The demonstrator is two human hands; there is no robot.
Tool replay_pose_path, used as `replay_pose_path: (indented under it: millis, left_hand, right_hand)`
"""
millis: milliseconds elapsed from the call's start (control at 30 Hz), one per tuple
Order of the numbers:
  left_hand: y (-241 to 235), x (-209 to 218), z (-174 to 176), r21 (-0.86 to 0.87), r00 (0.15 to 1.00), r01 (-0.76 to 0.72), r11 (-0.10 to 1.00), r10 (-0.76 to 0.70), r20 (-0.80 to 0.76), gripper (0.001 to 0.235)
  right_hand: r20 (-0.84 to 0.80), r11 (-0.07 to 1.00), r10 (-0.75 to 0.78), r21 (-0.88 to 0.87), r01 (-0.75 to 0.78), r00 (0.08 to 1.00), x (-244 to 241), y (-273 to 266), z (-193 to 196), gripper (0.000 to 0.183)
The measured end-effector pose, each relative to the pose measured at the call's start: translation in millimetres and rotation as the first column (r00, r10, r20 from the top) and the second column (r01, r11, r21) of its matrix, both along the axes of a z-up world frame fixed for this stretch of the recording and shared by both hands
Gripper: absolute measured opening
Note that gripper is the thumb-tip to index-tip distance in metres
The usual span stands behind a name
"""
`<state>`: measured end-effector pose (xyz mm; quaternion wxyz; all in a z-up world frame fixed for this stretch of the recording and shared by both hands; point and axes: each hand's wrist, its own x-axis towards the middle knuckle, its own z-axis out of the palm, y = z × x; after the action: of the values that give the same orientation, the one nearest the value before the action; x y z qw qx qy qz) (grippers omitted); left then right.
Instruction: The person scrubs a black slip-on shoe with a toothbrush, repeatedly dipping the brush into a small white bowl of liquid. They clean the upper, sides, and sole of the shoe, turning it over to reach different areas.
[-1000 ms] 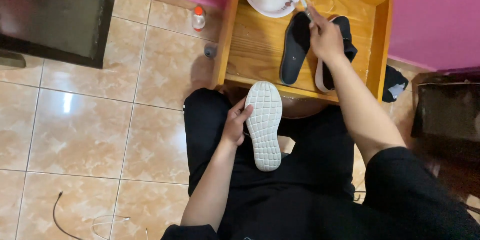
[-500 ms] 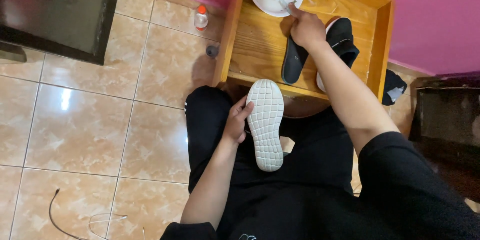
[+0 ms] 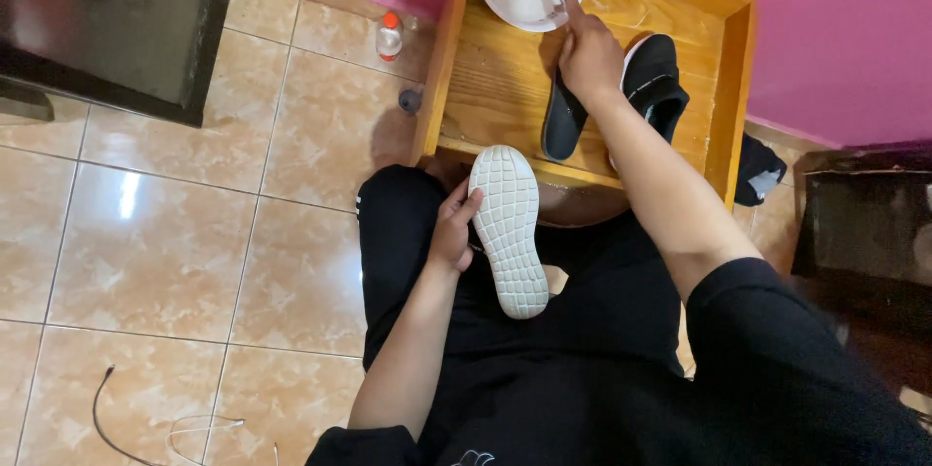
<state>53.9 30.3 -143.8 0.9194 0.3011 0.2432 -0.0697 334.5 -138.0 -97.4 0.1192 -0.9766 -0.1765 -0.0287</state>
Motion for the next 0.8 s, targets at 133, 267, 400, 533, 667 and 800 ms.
replay_pose_path:
  millis: [133,267,400,533,667,800]
  left_hand:
    - [3,-2,6,0.042,1.0,0.02,0.999,-0.02,-0.001,0.049]
    - [1,-1,3,0.025,1.0,-0.003,1.0,0.004,-0.015,0.052]
    - [3,-4,10,0.071,0.999,-0.036,0.997,0.036,-0.009,0.052]
    - [3,-4,19,0.147,0.995,-0.102,0.984,0.1,0.017,0.049]
    - [5,-16,36,0.247,0.979,-0.202,0.948,0.205,0.013,0.049]
    - [1,-23,42,0.293,0.962,-0.267,0.918,0.238,0.131,0.042]
  right_hand:
    - [-0.128,0.999,-0.035,-0.036,0.03,0.991,-1,-4,-3,0.053]
    - [0.058,0.995,0.012,0.097,-0.017,0.998,6,-15,-17,0.054]
    - [-0.171,0.999,-0.042,0.01,0.045,0.984,-10,-6,19,0.055]
    - [0.068,0.978,-0.024,0.208,0.009,0.997,10,-32,-22,0.05]
    - [-0.525,0.543,-0.17,0.657,0.524,0.834,-23,-30,-2,0.04]
    - [-0.75,0.33,0.335,0.66,0.675,0.57,-104,-42,13,0.033]
